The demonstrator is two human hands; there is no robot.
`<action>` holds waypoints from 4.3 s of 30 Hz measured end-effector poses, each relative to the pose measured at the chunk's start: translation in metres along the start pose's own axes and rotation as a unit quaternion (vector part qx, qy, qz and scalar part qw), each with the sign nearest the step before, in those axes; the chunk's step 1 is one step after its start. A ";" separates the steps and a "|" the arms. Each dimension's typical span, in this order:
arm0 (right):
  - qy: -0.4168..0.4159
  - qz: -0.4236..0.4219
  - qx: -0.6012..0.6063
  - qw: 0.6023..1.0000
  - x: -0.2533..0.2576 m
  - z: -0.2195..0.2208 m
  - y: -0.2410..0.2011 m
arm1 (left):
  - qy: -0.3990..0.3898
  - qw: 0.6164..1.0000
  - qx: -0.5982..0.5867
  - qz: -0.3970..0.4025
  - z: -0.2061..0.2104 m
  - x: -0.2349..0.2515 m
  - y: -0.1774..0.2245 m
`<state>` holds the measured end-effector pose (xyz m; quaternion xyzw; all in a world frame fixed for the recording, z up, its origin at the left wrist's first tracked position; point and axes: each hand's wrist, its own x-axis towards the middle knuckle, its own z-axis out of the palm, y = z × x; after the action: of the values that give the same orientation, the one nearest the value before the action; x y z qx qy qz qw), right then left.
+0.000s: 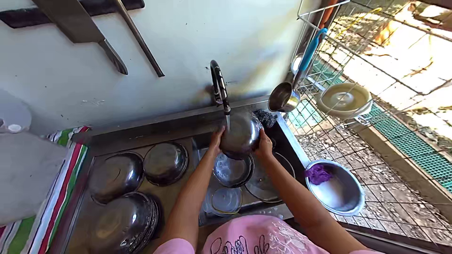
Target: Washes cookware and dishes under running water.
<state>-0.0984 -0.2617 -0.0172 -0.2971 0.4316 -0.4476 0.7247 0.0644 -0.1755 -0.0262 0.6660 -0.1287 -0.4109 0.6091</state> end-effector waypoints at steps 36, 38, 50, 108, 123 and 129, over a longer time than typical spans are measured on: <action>-0.343 -0.118 -0.615 0.701 0.028 0.066 -0.008 | 0.490 0.831 0.251 0.074 -0.423 -0.290 -0.116; -0.356 -0.142 -0.573 0.724 0.031 0.057 -0.024 | 0.477 0.808 0.321 0.130 -0.397 -0.284 -0.080; -0.189 0.084 -0.265 0.942 0.018 0.060 -0.021 | -0.152 0.969 0.096 0.167 -0.038 -0.079 -0.010; 0.009 -0.058 -0.055 0.997 -0.012 -0.014 -0.023 | 0.002 0.998 0.011 0.057 0.018 0.007 -0.015; -0.483 0.054 -0.789 0.376 -0.050 -0.070 0.163 | 0.258 0.953 0.086 0.135 -0.242 -0.170 0.053; -0.488 -0.026 -0.765 0.420 -0.048 -0.040 0.110 | 0.449 0.893 -0.015 0.017 -0.375 -0.263 -0.008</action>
<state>-0.1016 -0.1737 -0.1079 -0.9084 0.1625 0.2684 0.2764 0.1603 0.2674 0.0388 0.7681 0.1534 -0.0593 0.6189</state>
